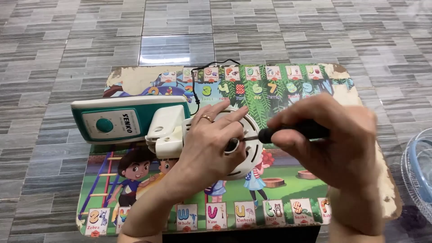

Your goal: The person is using a screwdriver to disassemble or assemble the motor housing of an electric fan on a small table.

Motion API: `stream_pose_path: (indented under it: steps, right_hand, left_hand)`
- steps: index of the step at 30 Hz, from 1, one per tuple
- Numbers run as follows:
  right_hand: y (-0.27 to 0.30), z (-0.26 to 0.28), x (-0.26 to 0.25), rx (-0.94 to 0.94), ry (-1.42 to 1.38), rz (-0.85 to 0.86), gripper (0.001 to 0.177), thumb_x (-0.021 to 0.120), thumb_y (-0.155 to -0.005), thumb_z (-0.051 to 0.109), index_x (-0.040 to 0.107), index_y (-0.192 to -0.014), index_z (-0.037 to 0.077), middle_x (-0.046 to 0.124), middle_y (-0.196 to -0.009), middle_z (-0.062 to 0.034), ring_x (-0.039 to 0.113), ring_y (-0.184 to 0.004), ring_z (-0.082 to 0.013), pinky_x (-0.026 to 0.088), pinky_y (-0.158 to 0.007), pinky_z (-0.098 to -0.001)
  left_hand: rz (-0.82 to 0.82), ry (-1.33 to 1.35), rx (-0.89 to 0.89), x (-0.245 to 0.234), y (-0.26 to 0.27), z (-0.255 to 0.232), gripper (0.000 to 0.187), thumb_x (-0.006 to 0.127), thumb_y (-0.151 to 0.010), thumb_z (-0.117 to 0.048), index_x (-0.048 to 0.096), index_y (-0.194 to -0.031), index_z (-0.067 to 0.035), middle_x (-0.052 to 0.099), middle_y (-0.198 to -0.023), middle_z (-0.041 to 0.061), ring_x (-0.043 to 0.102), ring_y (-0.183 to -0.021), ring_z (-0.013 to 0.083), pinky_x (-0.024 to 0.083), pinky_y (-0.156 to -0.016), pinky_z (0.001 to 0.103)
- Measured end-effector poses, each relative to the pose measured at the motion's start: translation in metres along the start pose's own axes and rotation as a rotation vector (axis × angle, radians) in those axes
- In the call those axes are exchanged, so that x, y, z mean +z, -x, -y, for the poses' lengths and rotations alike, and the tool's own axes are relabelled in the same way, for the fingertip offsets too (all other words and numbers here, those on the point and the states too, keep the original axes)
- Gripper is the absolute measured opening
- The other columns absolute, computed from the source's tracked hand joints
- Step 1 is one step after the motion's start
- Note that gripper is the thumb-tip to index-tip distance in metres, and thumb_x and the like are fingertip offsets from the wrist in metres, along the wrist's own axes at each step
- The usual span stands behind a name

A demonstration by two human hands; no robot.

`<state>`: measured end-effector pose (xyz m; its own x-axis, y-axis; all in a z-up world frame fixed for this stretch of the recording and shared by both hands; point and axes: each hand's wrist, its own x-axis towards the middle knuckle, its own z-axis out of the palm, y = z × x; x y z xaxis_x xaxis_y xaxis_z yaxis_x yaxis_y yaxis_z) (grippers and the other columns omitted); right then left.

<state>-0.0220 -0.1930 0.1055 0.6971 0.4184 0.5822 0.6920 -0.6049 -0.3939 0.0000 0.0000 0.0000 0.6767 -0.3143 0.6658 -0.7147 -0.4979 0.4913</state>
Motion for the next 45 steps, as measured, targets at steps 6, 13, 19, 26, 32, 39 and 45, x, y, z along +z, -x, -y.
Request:
stream_pose_path:
  steps: [6,13,19,26,32,39,45]
  right_hand:
    - [-0.021,0.015,-0.032,0.05,0.13,0.455,0.043,0.071,-0.078,0.01,0.055,-0.118,0.012,0.081,-0.078,0.002,0.063,-0.037,-0.0119,0.05,-0.037,-0.0316]
    - [-0.035,0.011,-0.038,-0.086,0.312,0.407,0.014,0.079,-0.082,0.01,0.067,-0.09,0.009,0.076,-0.067,0.0008,0.062,-0.039,-0.0109,0.045,-0.033,-0.0289]
    - [-0.035,0.013,-0.043,0.128,0.438,0.578,0.044,0.079,-0.072,0.011,0.06,-0.111,0.017,0.081,-0.085,0.0005,0.08,-0.064,-0.0176,0.06,-0.044,-0.0378]
    - [-0.039,0.029,-0.039,-0.068,0.465,0.498,0.019,0.083,-0.076,0.017,0.067,-0.084,0.013,0.073,-0.066,0.0036,0.058,-0.038,-0.0156,0.045,-0.038,-0.0361]
    - [-0.043,0.034,-0.036,-0.066,0.702,0.574,0.031,0.077,-0.081,0.026,0.064,-0.108,0.018,0.067,-0.088,0.0009,0.063,-0.046,-0.0227,0.05,-0.04,-0.0407]
    - [-0.056,0.053,-0.029,0.148,0.823,0.704,0.017,0.069,-0.089,0.031,0.059,-0.098,0.021,0.074,-0.072,0.0057,0.07,-0.05,-0.0268,0.052,-0.047,-0.045]
    - [-0.066,0.062,-0.027,0.276,1.002,0.813,0.022,0.059,-0.099,0.044,0.06,-0.095,0.023,0.074,-0.065,0.0023,0.064,-0.041,-0.0231,0.047,-0.045,-0.0396]
  left_hand:
    - [-0.008,-0.013,0.004,-0.001,-0.001,0.0,0.013,0.075,-0.075,-0.012,0.063,-0.075,-0.008,0.071,-0.129,0.015,0.055,-0.133,0.0402,0.037,-0.112,0.051]
    - [0.215,-0.006,-0.068,-0.016,-0.003,0.011,0.032,0.082,-0.075,-0.033,0.068,-0.092,-0.009,0.063,-0.143,0.011,0.045,-0.143,0.0332,0.032,-0.115,0.052]
    - [0.322,0.018,0.047,-0.028,-0.002,0.021,0.072,0.088,-0.063,-0.045,0.065,-0.121,-0.009,0.053,-0.153,0.008,0.038,-0.148,0.0307,0.029,-0.117,0.046]
    - [0.4,-0.104,0.071,-0.028,0.002,0.031,0.101,0.089,-0.06,-0.061,0.053,-0.141,-0.012,0.034,-0.163,0.018,0.027,-0.151,0.0362,0.017,-0.119,0.053]
    - [0.45,-0.151,0.024,-0.032,0.0,0.033,0.122,0.1,-0.048,-0.064,0.049,-0.148,-0.014,0.026,-0.166,0.017,0.027,-0.149,0.0389,0.021,-0.113,0.058]
    - [0.474,-0.099,-0.041,-0.032,0.0,0.034,0.123,0.101,-0.045,-0.059,0.049,-0.148,-0.017,0.026,-0.168,0.012,0.038,-0.142,0.0333,0.04,-0.1,0.047]
    - [0.491,-0.108,-0.042,-0.034,0.0,0.031,0.132,0.105,-0.04,-0.057,0.046,-0.15,-0.016,0.024,-0.168,0.009,0.039,-0.139,0.0334,0.039,-0.1,0.047]
